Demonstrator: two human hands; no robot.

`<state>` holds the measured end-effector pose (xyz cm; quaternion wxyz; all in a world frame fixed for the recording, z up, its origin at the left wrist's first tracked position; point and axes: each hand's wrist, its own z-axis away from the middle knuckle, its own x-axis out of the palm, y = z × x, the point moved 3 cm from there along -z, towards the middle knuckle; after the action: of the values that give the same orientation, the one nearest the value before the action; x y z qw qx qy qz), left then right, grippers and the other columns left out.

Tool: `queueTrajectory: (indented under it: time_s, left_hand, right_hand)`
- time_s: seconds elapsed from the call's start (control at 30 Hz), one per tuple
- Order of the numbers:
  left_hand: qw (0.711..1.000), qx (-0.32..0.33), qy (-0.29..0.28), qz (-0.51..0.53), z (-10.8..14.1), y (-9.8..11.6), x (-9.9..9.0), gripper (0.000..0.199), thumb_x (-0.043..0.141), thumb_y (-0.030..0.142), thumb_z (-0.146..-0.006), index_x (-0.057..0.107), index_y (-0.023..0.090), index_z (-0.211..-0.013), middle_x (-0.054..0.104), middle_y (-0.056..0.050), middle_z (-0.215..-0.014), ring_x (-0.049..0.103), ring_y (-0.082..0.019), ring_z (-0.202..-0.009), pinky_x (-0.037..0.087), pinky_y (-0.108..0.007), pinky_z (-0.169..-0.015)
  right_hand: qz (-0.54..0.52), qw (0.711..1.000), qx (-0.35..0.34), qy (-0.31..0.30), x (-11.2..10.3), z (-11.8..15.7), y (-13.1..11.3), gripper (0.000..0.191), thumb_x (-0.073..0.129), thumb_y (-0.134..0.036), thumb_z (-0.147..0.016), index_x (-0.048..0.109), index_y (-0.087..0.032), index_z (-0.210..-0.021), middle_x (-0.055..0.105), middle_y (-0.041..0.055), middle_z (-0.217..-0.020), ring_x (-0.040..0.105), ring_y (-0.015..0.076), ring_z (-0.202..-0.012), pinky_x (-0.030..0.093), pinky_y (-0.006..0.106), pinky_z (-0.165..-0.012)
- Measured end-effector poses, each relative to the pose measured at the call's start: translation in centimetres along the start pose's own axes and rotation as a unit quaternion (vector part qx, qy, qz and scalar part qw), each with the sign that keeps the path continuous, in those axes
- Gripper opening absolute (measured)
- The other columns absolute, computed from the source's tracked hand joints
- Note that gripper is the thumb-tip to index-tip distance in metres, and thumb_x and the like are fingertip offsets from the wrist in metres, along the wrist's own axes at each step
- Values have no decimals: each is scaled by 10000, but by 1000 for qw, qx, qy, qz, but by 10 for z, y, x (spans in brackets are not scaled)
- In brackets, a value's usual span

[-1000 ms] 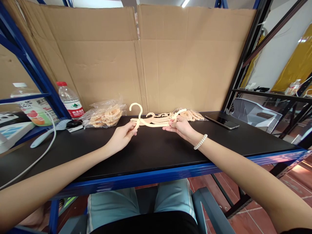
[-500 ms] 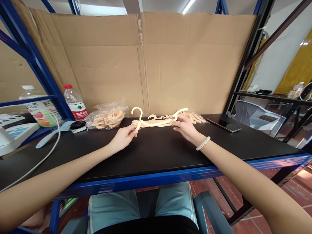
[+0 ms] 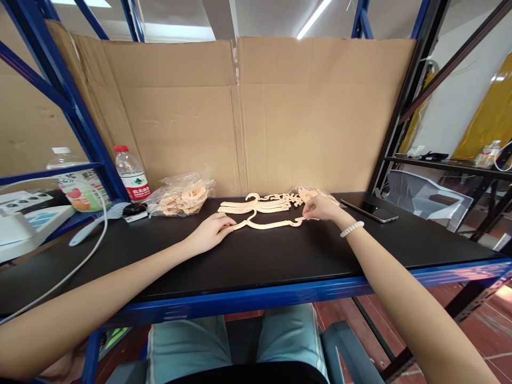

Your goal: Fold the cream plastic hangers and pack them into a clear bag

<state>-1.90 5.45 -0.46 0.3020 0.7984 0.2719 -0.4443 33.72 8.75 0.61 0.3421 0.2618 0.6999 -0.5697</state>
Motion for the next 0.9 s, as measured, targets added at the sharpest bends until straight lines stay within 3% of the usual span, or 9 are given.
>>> queueTrajectory:
  time_s: [0.1,0.23,0.4,0.77,0.9]
  left_hand:
    - [1000,5,-18,-5,-1,-4,-5,205,514,247,-876,685,188,-973,641,-73,-903,612,-218,-862,497,-348,-807]
    - [999,-2,-54,-5,-4,-18,-19,199,546,251,-817,690,191,-941,682,-48,-834,631,-188,-732,496,-294,-689]
    - [996,-10,-86,-9,-7,-30,-34,171,543,269,-796,694,198,-832,710,-41,-807,639,-175,-684,484,-263,-652]
    - [990,-4,-124,-66,-1,-24,-40,219,493,301,-832,688,211,-873,683,-48,-889,628,-205,-780,444,-280,-668]
    - [990,-13,-117,-84,0,-18,-38,271,498,314,-847,660,204,-1033,662,-68,-1031,632,-224,-846,469,-299,-698]
  right_hand:
    - [53,998,-10,-28,0,-1,1,96,693,-286,-613,706,-192,-629,661,-16,-565,586,130,-566,430,229,-531]
    - [143,990,9,6,-7,-1,3,69,660,-240,-605,707,-196,-632,652,-17,-575,588,141,-587,413,231,-530]
    - [161,986,22,21,-7,0,1,70,647,-234,-626,699,-189,-642,662,0,-600,600,155,-611,412,241,-549]
    - [164,986,19,0,-1,2,-7,51,630,-206,-655,680,-196,-659,661,-2,-612,605,156,-620,435,244,-566]
    - [154,986,-25,54,-1,4,-22,115,574,-179,-704,687,-202,-710,701,9,-706,622,162,-676,464,259,-635]
